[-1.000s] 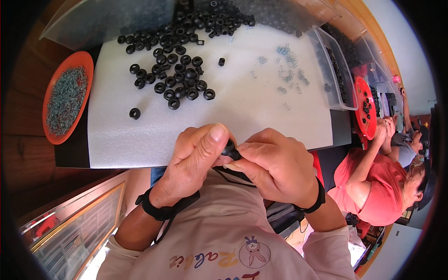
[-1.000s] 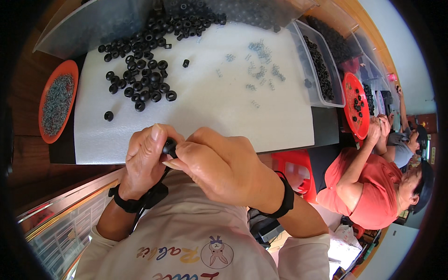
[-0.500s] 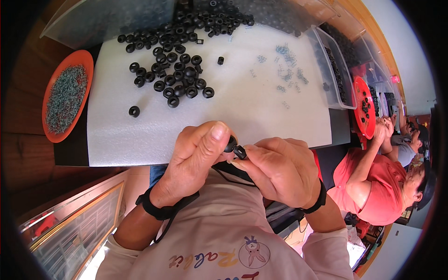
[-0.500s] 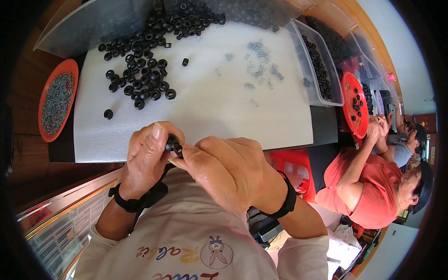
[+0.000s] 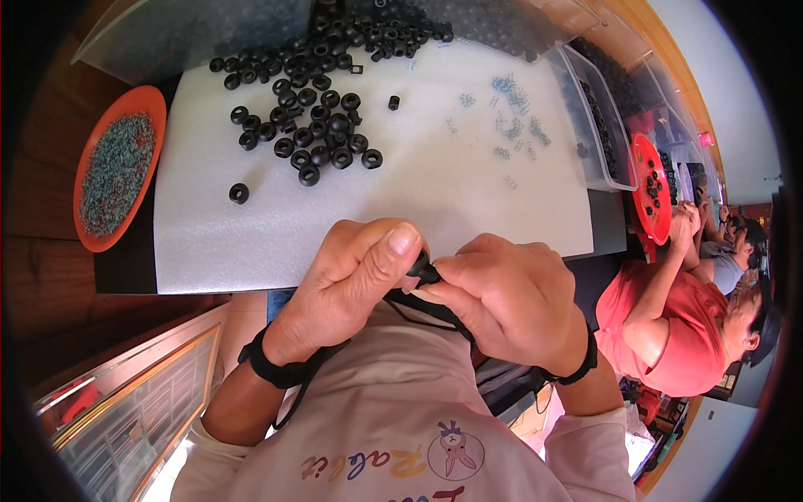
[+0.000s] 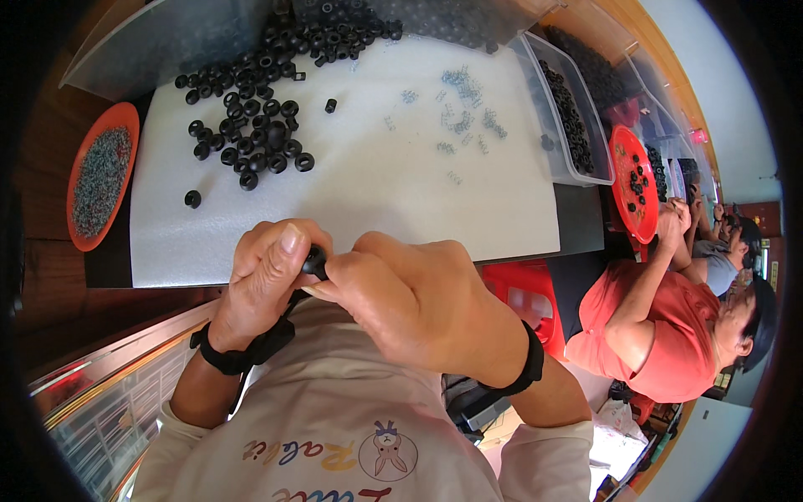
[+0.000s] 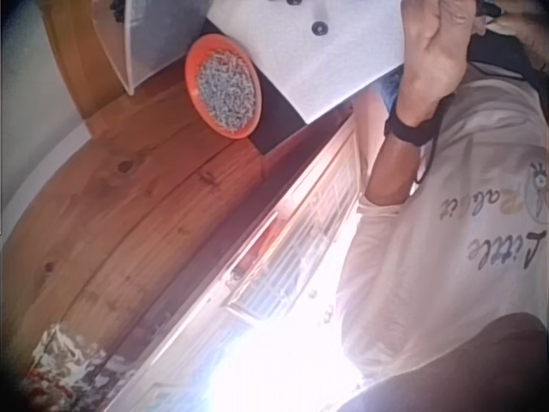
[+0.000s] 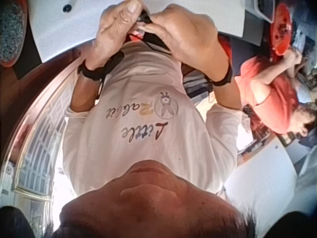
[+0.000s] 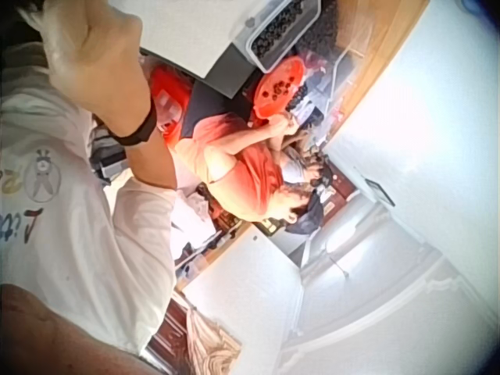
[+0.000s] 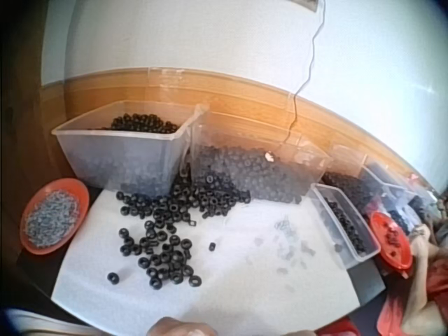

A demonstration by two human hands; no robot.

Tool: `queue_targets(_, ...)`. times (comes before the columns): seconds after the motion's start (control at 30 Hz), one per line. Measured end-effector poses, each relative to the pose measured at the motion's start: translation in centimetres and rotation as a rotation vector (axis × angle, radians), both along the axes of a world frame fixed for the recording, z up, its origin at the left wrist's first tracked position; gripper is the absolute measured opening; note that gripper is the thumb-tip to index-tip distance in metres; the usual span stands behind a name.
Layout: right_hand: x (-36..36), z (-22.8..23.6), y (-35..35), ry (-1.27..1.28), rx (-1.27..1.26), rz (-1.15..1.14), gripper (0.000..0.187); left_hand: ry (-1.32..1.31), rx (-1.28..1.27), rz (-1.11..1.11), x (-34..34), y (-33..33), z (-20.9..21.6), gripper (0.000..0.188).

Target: Assembling small black plastic components by inserting metal pins into them.

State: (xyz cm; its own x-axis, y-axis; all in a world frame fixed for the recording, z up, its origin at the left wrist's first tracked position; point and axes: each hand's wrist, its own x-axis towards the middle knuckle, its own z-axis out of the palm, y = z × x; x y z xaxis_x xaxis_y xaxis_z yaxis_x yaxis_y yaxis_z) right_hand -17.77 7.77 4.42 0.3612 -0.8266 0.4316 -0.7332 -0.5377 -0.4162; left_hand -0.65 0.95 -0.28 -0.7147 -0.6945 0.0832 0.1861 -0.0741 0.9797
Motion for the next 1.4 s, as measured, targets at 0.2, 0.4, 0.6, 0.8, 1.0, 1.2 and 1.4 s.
queue_targets(0.2, 0.5, 0.7, -0.5, -0.326, 0.368, -0.04, 0.038, -0.01, 0.058, -0.073, 0.4, -0.2, -0.2, 0.051)
queue_targets(0.4, -0.3, -0.1, -2.0, -0.328, 0.409, 0.149, 0.047, 0.068, 0.09, -0.017, 0.0, 0.1, -0.4, 0.049)
queue_targets(0.6, -0.5, -0.3, -2.3, -0.498, 0.654, 0.125, 0.024, 0.049, 0.138, -0.071, 0.3, -0.2, -0.2, 0.048)
queue_targets(0.8, -0.8, 0.1, -3.1, -0.585, 0.814, 0.135, 0.027, 0.037, 0.23, -0.105, 0.4, -0.5, -0.4, 0.047)
queue_targets(1.0, -1.2, -0.5, -3.5, -0.572, 0.801, 0.162, 0.025, -0.022, 0.244, -0.139, 0.3, -1.2, 0.7, 0.048)
queue_targets(1.2, -0.8, -1.0, -3.3, -0.655, 0.782, 0.139, 0.025, -0.074, 0.223, -0.135, 0.2, -1.5, 0.2, 0.047)
queue_targets(1.4, -0.9, -1.0, -3.7, -0.688, 0.823, 0.15, 0.024, -0.124, 0.202, -0.109, 0.3, -1.6, 0.7, 0.047)
